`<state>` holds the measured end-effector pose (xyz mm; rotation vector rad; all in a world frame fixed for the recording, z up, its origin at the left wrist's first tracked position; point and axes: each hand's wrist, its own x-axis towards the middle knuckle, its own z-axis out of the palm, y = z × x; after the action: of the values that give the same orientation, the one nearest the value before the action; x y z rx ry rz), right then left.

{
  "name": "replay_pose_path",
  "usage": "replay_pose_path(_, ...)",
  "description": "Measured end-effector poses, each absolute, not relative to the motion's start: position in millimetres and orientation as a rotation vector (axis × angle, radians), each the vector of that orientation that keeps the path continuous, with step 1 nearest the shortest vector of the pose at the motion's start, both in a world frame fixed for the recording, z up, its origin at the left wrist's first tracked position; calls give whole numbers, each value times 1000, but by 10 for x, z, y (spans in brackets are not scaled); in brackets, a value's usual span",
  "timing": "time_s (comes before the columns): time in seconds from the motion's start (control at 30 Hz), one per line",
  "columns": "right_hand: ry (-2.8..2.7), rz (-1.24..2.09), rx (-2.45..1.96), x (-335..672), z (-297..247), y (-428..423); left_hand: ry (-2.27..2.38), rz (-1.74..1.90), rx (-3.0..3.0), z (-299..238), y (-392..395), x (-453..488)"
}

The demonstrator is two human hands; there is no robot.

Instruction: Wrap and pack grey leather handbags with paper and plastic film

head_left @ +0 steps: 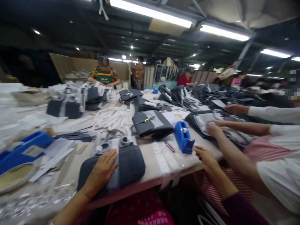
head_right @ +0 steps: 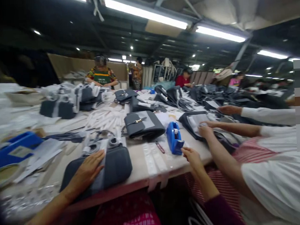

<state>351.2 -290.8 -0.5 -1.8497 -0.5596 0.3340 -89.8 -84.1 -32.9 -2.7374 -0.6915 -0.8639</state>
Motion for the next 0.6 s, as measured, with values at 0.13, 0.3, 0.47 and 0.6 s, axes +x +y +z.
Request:
replay_pose_path(0.13,-490,320,-1822,3605,-94,-3004,-650,-860,-2705,-319,-868,-918)
replay_pose_path(0.3,-640,204,-2104,3717,-92,-3012,-713,-796,-2695,-230,-974,-922)
replay_pose_path(0.47,-1279,-190,-2964,3684,139,-3188,-814,-736,-2762,-132,-1084,-918)
replay_pose_path(0.6,-2212,-384,-2632,3031,668,-2846,-853,-750,-2799,-99,-1119,-921)
